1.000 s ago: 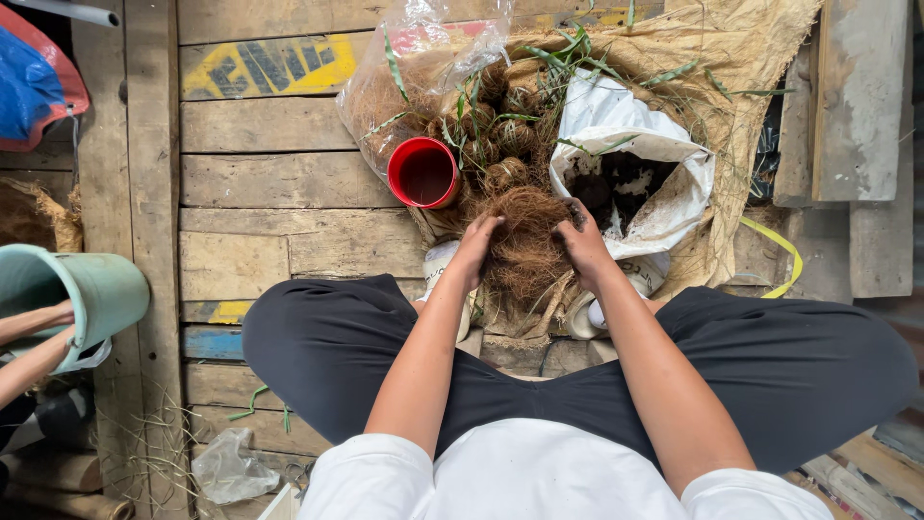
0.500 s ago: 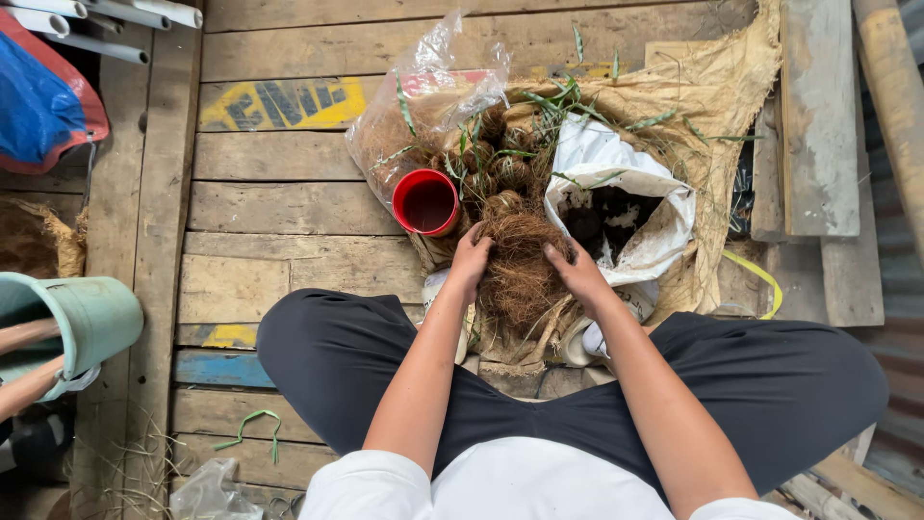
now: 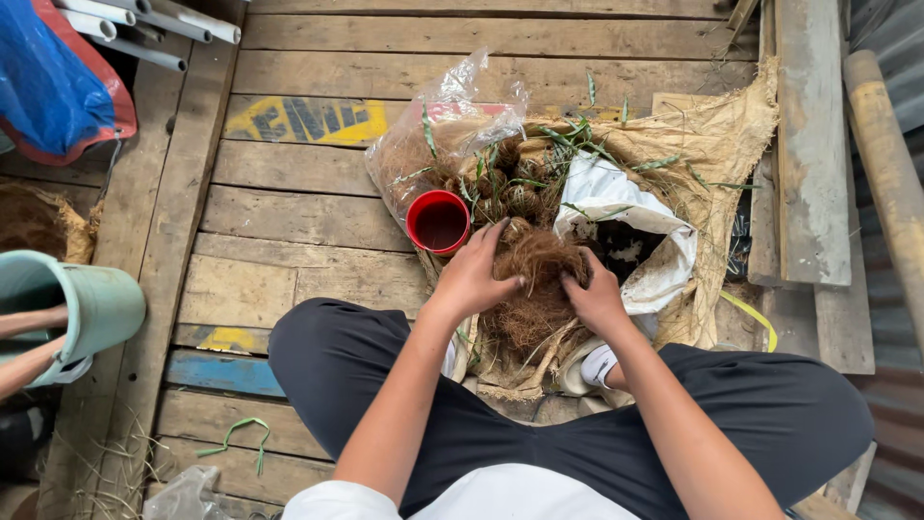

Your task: The person sits on a wooden floor and wraps small plant root balls with coconut coir. They pull strands of coir from a pile, wrap them around the roots, and then place the wrapped plant into a white sack. The person repeats this process for multiple plants.

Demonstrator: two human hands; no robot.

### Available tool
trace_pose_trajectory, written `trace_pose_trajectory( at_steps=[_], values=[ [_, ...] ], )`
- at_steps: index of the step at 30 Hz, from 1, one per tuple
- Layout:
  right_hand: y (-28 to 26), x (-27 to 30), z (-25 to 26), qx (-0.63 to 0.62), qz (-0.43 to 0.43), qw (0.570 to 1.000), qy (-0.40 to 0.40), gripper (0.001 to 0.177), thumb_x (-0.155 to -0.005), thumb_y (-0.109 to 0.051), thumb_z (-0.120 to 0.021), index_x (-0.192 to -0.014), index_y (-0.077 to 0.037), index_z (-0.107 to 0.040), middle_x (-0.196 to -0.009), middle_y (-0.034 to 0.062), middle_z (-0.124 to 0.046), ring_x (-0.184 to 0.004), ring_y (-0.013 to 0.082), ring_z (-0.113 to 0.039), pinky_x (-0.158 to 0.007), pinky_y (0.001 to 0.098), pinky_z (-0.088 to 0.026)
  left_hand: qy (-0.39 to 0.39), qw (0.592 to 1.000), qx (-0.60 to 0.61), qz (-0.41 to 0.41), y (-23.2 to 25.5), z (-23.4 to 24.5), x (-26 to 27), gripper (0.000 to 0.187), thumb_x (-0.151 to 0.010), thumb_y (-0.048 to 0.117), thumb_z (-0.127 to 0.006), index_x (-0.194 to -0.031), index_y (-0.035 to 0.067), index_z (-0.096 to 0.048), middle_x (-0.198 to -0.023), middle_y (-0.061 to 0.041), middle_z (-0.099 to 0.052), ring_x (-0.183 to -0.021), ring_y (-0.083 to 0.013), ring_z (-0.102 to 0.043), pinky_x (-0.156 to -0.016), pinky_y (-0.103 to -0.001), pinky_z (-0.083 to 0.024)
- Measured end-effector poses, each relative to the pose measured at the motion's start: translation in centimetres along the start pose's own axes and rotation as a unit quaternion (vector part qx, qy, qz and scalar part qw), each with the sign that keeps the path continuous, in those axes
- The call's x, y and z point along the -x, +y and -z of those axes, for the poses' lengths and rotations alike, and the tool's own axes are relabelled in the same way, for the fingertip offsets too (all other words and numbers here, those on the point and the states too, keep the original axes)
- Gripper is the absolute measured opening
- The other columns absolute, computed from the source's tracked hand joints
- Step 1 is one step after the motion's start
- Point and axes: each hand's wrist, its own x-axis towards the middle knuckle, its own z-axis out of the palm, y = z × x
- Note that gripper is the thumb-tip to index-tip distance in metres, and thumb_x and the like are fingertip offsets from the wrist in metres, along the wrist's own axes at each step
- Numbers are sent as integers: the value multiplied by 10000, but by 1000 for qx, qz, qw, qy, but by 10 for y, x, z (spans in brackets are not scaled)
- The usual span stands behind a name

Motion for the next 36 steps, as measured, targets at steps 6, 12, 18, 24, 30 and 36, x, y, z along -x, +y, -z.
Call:
trace_pose_trajectory(
  at_steps=[6, 12, 18, 24, 30, 36],
  values=[
    [-22, 9, 12, 58, 51, 996, -40, 447, -872, -115, -736, -1311, -74, -660, -1141, 175, -751, -1052, 255, -728, -932, 364, -549, -84, 983, 150, -69, 14, 9, 4, 1169, -675, 435, -931, -1579, 100, -270, -1568, -230, -398, -1418, -368, -464, -1150, -453, -405],
    [-28, 9, -2, -180, 92, 975, -97, 520, -925, -208, -747, -1406, -93, -584, -1289, 124, -697, -1196, 247, -660, -1014, 370, -520, -17, 995, 103, 8, 1, -22, -9, 549, -844, 136, -718, -1384, 144, -627, -1178, -148, -781, -1100, -306, -746, -982, -412, -554],
    [22, -18, -3, -471, -14, 878, -83, 692, -994, -592, -510, -1531, -163, -429, -1304, 88, -659, -992, 180, -686, -799, 334, -592, 106, 960, 240, 98, -34, -21, -28, 443, -867, 55, -699, -1306, 82, -639, -1117, -124, -777, -1037, -227, -761, -920, -344, -573],
    [97, -32, -58, -95, -225, 967, -78, 561, -969, -473, -568, -1428, -150, -571, -1251, 126, -708, -921, 191, -692, -808, 366, -573, 149, 853, 479, 147, -68, -33, -43, 561, -898, 93, -746, -1407, -20, -541, -1320, -142, -682, -1183, -212, -648, -1037, -315, -483],
    [98, -26, -87, 294, 50, 944, -139, 611, -946, -396, -714, -1415, -49, -532, -1413, 269, -514, -1270, 440, -515, -995, 518, -453, 133, 754, 621, 165, -75, -36, -44, 674, -865, 94, -758, -1464, -27, -474, -1314, -157, -661, -1148, -248, -656, -967, -365, -556],
    [52, -45, -114, 417, 164, 876, -178, 687, -837, -412, -699, -1461, -199, -510, -1556, 83, -430, -1450, 314, -356, -1168, 493, -313, 135, 765, 606, 174, -73, -30, -41, 666, -891, 96, -756, -1482, -45, -485, -1331, -176, -655, -1157, -248, -653, -975, -363, -552]
  ],
)
